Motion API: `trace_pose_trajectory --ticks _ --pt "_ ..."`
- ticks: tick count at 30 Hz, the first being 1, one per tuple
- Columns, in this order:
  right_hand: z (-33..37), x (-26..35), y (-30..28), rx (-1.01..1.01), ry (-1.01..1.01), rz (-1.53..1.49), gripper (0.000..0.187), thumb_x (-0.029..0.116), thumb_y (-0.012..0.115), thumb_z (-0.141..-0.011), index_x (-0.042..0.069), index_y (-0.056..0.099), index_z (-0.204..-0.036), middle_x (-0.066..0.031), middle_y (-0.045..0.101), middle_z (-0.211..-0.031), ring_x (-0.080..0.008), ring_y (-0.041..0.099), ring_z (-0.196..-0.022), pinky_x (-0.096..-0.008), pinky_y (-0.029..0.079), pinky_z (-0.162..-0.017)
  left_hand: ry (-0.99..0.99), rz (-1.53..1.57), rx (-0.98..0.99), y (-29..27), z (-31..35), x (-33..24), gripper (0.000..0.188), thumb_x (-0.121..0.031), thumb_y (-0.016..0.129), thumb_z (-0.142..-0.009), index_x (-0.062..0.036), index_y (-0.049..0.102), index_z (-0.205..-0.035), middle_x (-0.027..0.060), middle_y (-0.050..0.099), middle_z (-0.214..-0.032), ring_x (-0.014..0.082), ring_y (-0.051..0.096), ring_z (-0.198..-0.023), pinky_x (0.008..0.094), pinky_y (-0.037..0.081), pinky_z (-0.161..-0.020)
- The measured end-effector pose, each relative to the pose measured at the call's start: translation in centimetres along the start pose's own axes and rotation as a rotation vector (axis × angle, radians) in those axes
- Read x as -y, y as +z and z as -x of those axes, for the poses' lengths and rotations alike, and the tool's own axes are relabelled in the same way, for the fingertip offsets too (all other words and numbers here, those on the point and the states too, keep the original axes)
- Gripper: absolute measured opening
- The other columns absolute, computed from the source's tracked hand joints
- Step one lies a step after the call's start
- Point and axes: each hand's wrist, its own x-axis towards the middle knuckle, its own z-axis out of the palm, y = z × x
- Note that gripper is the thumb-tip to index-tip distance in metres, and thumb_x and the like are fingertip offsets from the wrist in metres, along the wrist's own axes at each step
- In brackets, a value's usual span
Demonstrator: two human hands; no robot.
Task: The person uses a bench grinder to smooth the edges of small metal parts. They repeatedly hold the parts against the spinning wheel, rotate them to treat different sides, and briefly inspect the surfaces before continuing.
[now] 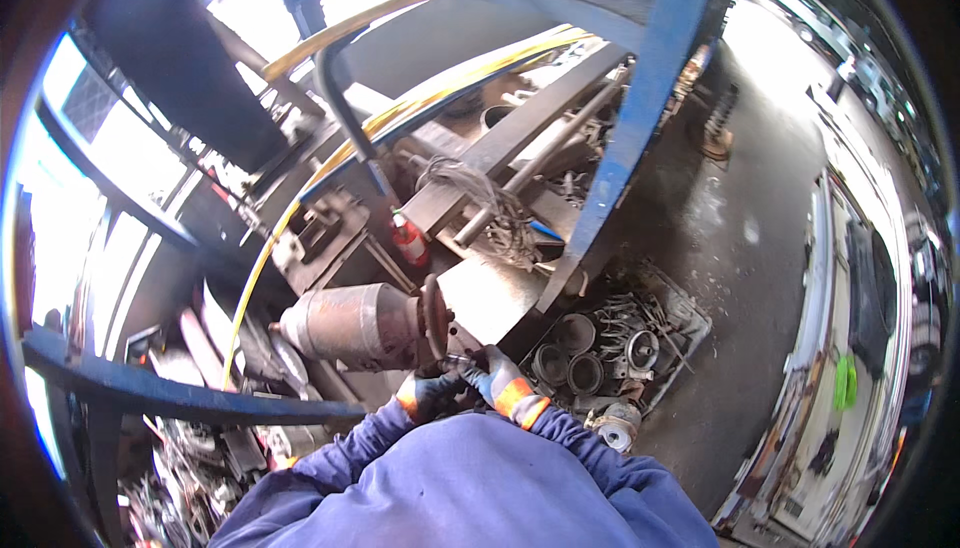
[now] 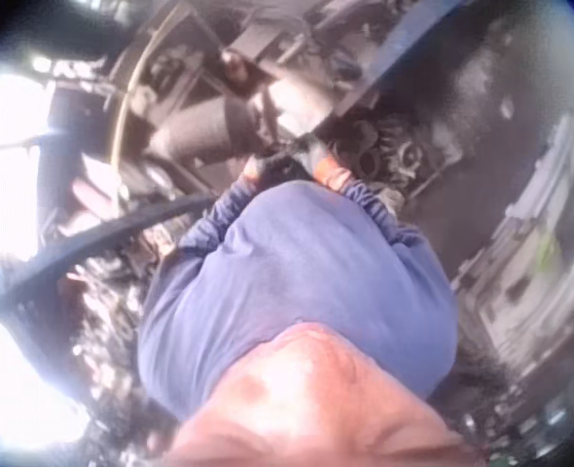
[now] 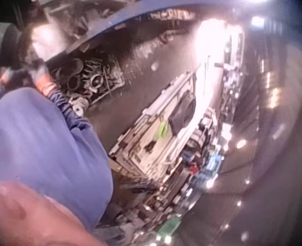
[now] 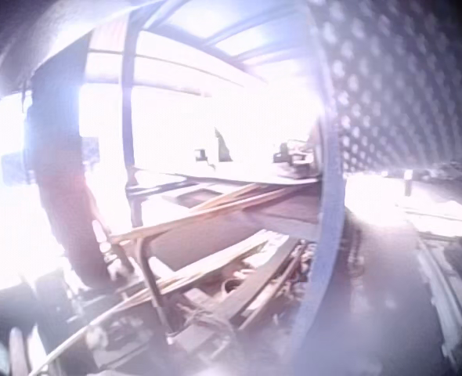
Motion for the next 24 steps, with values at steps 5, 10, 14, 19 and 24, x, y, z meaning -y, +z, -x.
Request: trace_pose_trajectory --ticks 5,10,14,19,24 --pt "-0.1 -0.5 1.0 -0.041 -0.072 -0.186 0.050 0.044 0.073 -0.085 0.000 0.060 -0.103 -0.0131 0.068 -0.093 -0.0211 0.064 -0.086 -0.0349 0.050 -0.076 -0.002 -0.096 -0.125 1.3 1.6 -1.1 0.026 -0.019 0.066 -0.093 -0.0054 0.066 -0.115 0.0033 0.069 -0.105 0.0140 0.064 -0.094 0.0308 0.053 -0.083" --pt "0.1 1.3 1.6 -0.114 -0.108 -0.218 0.048 0.042 0.075 -0.083 0.000 0.059 -0.101 -0.0141 0.068 -0.092 -0.0207 0.065 -0.086 -0.0351 0.050 -0.075 0.144 -0.287 -0.114 -0.1 1.2 -0.4 0.027 -0.018 0.068 -0.092 -0.0049 0.066 -0.115 0.0030 0.069 -0.106 0.0115 0.062 -0.096 0.0280 0.050 -0.085" --pt "-0.1 1.5 1.6 -0.065 -0.019 -0.153 0.042 0.024 0.080 -0.081 -0.002 0.060 -0.107 -0.0130 0.069 -0.099 -0.0203 0.065 -0.092 -0.0333 0.050 -0.084 0.204 -0.392 -0.164 1.1 2.4 -2.1 0.027 -0.025 0.068 -0.090 -0.0063 0.068 -0.110 0.0032 0.068 -0.090 0.0117 0.062 -0.074 0.0284 0.051 -0.062" --pt "0.0 1.4 2.0 -0.117 -0.016 -0.215 0.043 0.035 0.077 -0.083 0.000 0.060 -0.101 -0.0108 0.069 -0.091 -0.0183 0.064 -0.084 -0.0331 0.051 -0.076 0.053 -0.353 -0.198 1.1 2.4 -2.8 0.026 -0.020 0.070 -0.090 -0.0038 0.068 -0.111 0.0031 0.069 -0.102 0.0112 0.062 -0.091 0.0274 0.051 -0.080" --pt "0.1 0.1 1.5 -0.122 0.043 -0.243 0.042 0.039 0.076 -0.084 0.001 0.061 -0.096 -0.0063 0.066 -0.083 -0.0120 0.058 -0.076 -0.0291 0.049 -0.068 -0.030 -0.213 -0.236 2.1 2.1 -2.8 0.026 -0.020 0.073 -0.089 -0.0026 0.068 -0.108 0.0019 0.069 -0.095 0.0116 0.062 -0.082 0.0266 0.051 -0.073"
